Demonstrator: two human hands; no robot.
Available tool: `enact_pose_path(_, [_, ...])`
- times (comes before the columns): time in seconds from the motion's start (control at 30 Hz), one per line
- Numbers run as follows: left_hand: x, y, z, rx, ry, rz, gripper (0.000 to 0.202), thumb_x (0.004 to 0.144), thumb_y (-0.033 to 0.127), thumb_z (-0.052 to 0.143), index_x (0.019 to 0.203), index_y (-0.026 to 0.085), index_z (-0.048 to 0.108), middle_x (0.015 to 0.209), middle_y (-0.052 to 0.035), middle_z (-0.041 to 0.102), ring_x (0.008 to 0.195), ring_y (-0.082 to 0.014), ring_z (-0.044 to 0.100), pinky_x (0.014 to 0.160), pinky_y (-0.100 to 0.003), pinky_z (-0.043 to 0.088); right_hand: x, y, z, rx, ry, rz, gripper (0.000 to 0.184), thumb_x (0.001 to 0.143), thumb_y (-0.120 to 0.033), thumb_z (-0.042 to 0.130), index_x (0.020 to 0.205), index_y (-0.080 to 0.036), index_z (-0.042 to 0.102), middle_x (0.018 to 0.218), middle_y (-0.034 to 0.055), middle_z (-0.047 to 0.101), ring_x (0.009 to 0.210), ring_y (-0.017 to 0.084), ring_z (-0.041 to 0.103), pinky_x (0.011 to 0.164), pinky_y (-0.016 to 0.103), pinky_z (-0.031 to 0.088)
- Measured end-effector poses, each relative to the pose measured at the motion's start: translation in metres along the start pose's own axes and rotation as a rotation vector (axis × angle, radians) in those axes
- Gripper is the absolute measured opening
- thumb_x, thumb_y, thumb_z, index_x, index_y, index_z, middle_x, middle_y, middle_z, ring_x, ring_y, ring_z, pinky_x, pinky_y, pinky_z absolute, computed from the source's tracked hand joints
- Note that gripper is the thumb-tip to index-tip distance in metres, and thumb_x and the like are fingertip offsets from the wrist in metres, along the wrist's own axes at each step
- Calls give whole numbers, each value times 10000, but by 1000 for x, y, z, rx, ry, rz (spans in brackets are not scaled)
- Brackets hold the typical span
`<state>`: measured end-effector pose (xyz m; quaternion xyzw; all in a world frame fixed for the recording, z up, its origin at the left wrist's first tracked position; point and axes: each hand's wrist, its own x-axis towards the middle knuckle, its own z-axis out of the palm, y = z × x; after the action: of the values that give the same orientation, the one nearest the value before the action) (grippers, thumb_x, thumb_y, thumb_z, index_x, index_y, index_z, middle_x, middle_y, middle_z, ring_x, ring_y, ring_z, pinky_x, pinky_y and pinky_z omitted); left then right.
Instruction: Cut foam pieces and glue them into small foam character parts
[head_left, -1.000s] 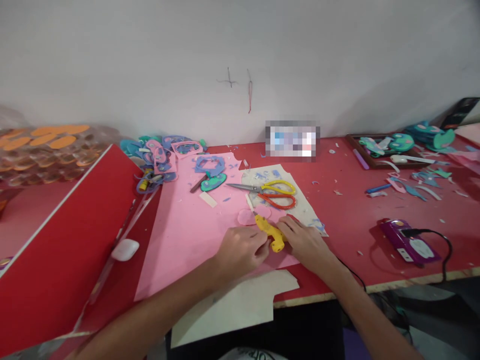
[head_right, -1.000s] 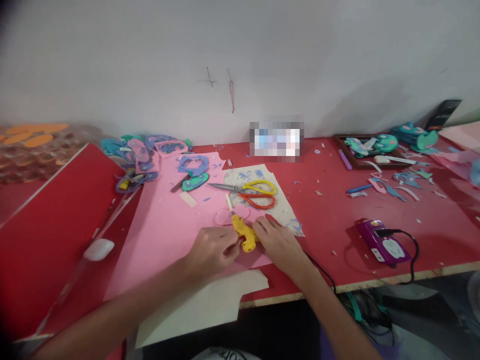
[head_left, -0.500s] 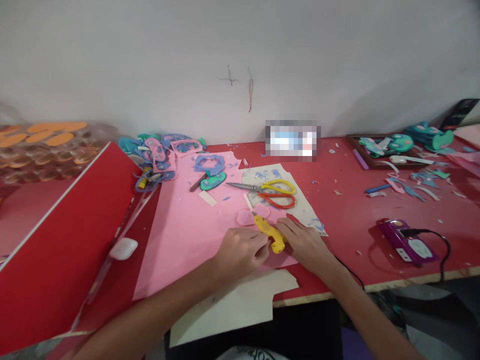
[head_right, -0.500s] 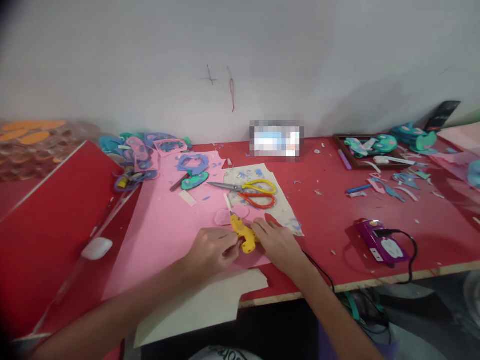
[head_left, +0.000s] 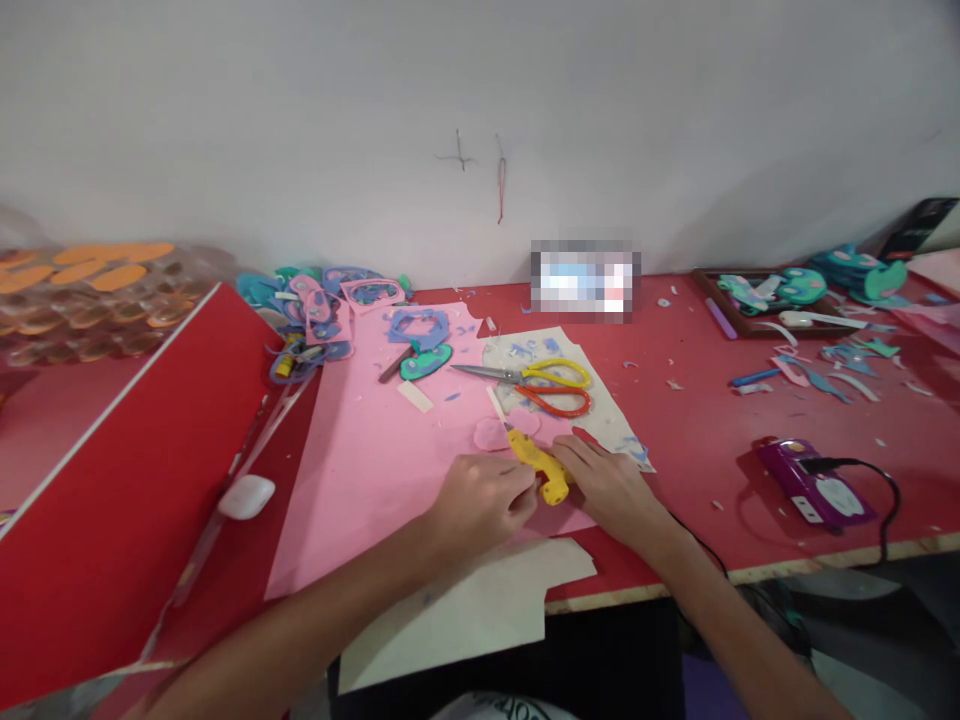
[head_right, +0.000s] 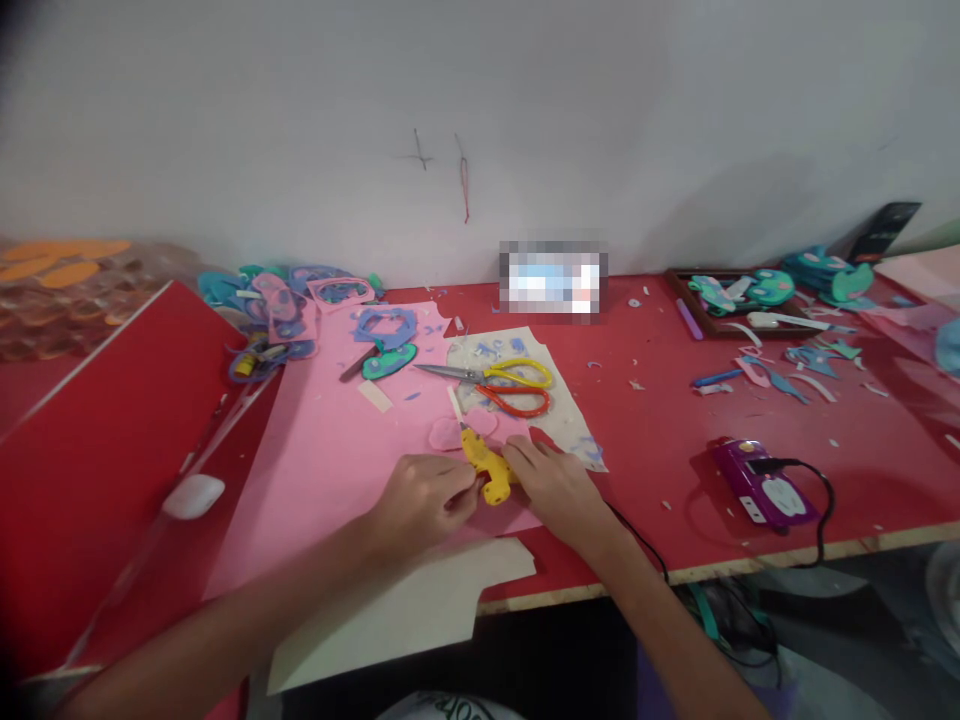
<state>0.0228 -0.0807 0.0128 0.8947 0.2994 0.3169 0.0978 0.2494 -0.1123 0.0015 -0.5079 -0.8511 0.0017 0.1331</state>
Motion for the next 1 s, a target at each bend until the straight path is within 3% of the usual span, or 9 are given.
enact_pose_path(0.6, [-1,-4,3,0,7,4,250,826,115,525,585,172,484,544,34,550,493,-87,411,500,-282,231,1,0,5,-20,67,-2,462,842,40,447,1220,-171,610,1154,79,727,831,174,674,554,272,395])
enact_pose_path(0.83, [4,-17,-9,-72,7,139,257,878,113,521,631,182,507,581,37,569,510,-86,425,533,-259,310,1,-3,4,35,67,32,493,779,63,456,1183,-171,614,1161,74,731,885,181,676,562,272,382])
enact_pose_path(1.0, [9,-44,-19,48,36,-79,345,950,196,508,607,179,478,533,39,519,479,-82,390,529,-263,278,2,-4,5,98,80,66,472,777,23,489,1184,-182,613,1180,69,729,893,189,681,587,275,402])
